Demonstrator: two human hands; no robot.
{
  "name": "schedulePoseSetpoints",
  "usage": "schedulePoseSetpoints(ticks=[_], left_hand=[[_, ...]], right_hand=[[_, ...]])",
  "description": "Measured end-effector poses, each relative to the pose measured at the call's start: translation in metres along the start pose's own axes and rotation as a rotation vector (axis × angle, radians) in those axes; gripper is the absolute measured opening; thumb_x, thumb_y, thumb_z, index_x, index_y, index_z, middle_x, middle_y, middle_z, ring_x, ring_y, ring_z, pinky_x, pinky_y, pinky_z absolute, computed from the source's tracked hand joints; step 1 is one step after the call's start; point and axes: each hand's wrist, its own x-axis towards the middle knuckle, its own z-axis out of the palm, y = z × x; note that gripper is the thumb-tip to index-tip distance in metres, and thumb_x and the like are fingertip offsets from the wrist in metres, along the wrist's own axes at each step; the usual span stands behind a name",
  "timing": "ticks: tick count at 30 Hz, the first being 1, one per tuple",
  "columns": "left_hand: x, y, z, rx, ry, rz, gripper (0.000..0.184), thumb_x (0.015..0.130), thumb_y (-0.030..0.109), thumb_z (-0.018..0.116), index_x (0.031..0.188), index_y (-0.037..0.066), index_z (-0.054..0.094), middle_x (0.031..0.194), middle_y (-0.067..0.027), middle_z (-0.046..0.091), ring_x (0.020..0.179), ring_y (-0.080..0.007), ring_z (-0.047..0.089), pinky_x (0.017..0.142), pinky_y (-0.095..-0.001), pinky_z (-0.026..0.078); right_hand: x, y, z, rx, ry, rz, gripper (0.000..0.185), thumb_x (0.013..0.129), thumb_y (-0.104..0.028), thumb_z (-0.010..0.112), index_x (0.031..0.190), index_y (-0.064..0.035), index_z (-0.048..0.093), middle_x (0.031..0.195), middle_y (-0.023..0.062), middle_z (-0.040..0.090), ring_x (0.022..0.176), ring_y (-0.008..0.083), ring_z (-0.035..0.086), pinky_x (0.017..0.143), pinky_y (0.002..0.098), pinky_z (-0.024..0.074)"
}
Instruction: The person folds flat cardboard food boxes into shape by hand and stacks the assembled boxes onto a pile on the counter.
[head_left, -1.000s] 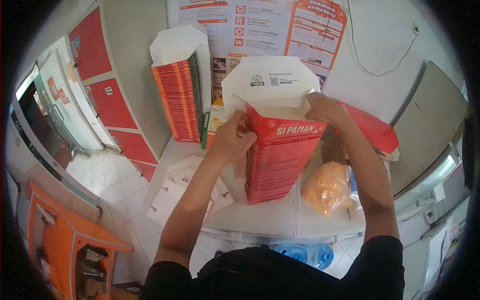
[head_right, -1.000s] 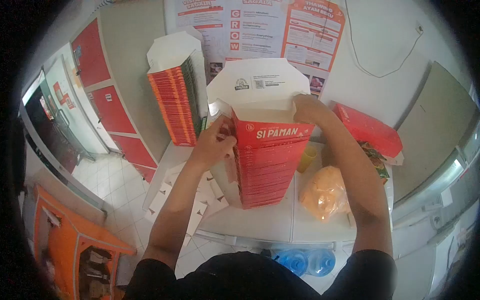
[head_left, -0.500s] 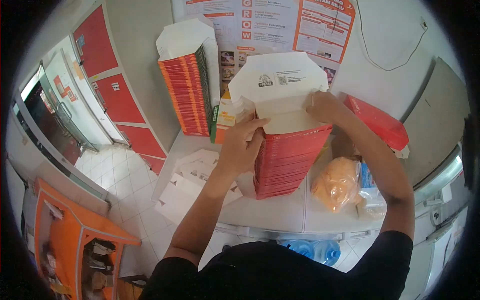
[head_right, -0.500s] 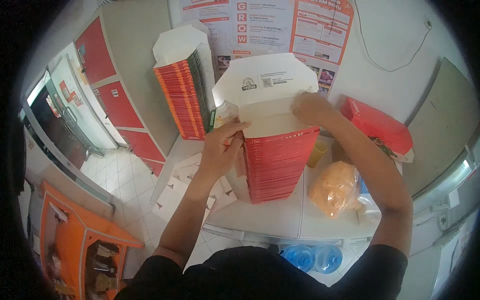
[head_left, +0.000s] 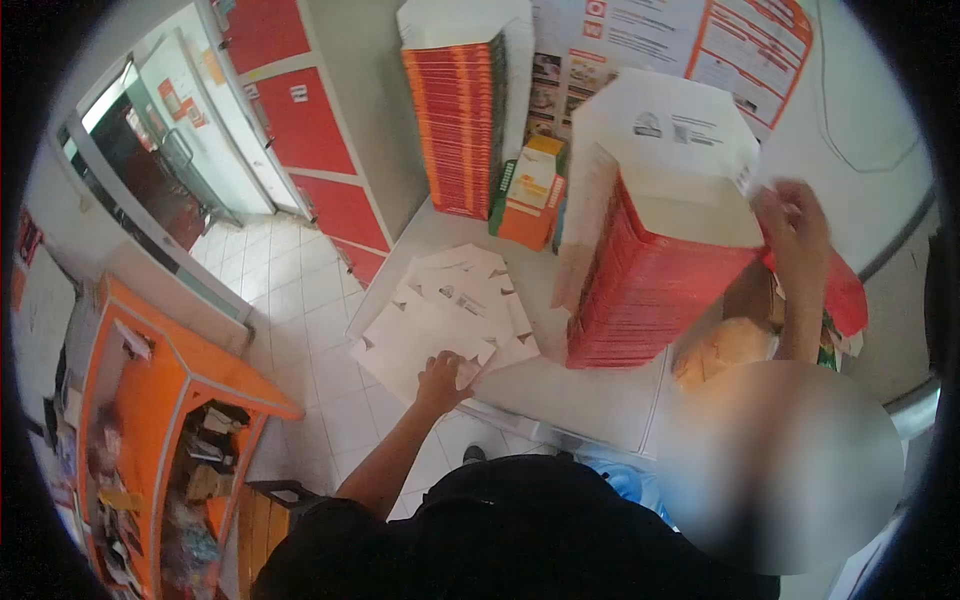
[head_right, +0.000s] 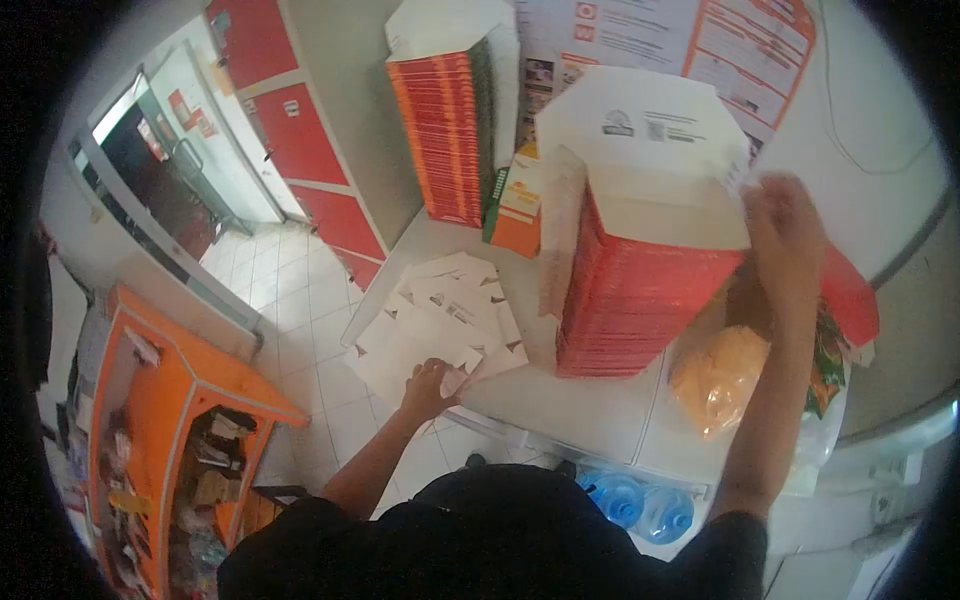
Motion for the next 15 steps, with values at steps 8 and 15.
schedulePoseSetpoints(ticks=[8,15], left_hand=[[0.023,-0.065,-0.012,-0.144,-0.030,-0.021,0.027,0.092,0.024,0.062,0.090,-0.003,0.064,0.084,-0.0250,0.065,0.086,-0.0420,0.066,0.082,-0.0442,0.053],[-0.007,0.037,-0.096,-1.165,0.430,-0.131,0.036,0.109,0.034,0.052,0.106,0.000,0.065,0.091,-0.0081,0.067,0.085,-0.0190,0.063,0.079,-0.0374,0.051]], right_hand=[[-0.205,-0.111,0.109,0.622,-0.897,-0.112,0.025,0.088,-0.023,0.079,0.097,-0.0025,0.069,0.076,0.0113,0.068,0.067,0.0262,0.068,0.065,0.0370,0.0547],[-0.270,-0.163,0.207,0.553,-0.724,-0.494,0.078,0.086,-0.029,0.079,0.149,-0.0031,0.041,0.158,0.0208,0.041,0.146,0.0429,0.036,0.118,0.0578,0.0275]])
